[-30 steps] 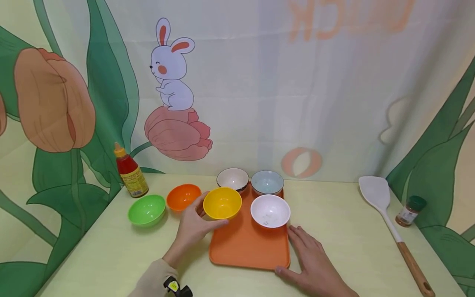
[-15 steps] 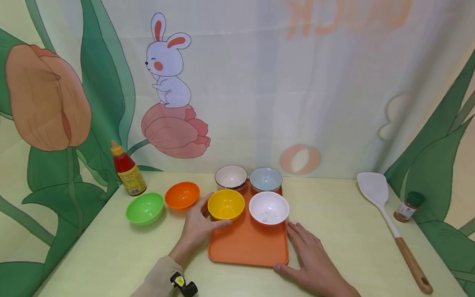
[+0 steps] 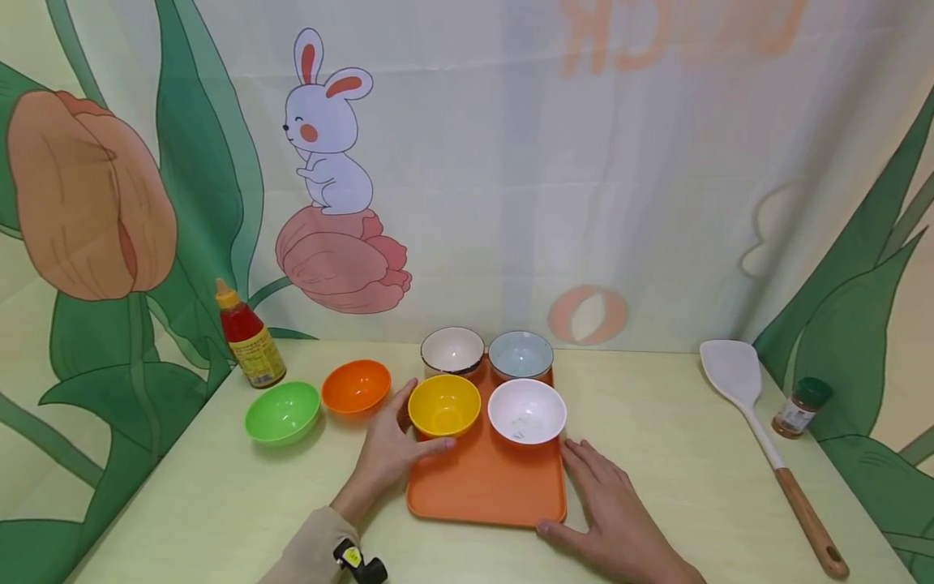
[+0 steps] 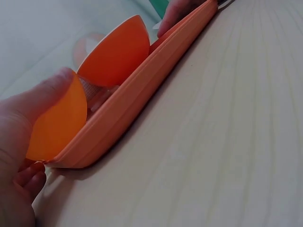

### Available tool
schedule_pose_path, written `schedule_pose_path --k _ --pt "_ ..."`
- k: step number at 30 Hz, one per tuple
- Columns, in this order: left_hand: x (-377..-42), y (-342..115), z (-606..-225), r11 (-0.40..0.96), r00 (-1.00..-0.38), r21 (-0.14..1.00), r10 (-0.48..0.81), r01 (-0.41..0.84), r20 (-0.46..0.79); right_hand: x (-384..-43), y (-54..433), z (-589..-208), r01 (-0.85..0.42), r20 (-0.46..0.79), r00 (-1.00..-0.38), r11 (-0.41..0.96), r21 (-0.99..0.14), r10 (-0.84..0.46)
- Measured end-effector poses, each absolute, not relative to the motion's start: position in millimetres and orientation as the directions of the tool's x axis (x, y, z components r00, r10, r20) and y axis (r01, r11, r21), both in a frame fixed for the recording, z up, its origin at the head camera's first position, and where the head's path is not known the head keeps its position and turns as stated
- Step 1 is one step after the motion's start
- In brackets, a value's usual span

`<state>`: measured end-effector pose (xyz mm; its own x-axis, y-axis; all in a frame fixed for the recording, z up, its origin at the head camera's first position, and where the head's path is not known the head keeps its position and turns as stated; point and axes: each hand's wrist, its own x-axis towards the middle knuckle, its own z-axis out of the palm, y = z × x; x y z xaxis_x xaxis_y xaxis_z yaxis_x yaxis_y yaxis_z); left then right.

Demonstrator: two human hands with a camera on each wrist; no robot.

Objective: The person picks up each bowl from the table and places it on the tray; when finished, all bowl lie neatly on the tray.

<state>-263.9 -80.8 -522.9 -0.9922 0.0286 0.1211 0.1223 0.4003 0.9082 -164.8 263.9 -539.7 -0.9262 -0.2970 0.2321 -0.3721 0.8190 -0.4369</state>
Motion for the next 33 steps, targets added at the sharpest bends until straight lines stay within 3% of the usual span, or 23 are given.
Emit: schedule_pose_path --k 8,18,26,33 --pt "-261 -82 -510 0.335 -0.991 0.935 -0.013 0.118 0.13 -165 262 -539 -0.366 0.227 -0.929 0.824 -0.432 -0.293" --pt "-261 -98 -478 0.343 -0.944 0.885 0.015 0.314 0.33 -163 262 -538 -0.379 0.246 -0.922 0.822 -0.426 -0.297" --pt "-261 -123 -448 0.411 -0.871 0.799 -0.021 0.439 0.49 -163 262 -536 -0.366 0.237 -0.928 0.831 -0.418 -0.289" --pt "-255 -150 -437 0.436 -0.806 0.765 -0.137 0.474 0.577 -164 261 -537 -0.349 0.218 -0.935 0.832 -0.432 -0.279"
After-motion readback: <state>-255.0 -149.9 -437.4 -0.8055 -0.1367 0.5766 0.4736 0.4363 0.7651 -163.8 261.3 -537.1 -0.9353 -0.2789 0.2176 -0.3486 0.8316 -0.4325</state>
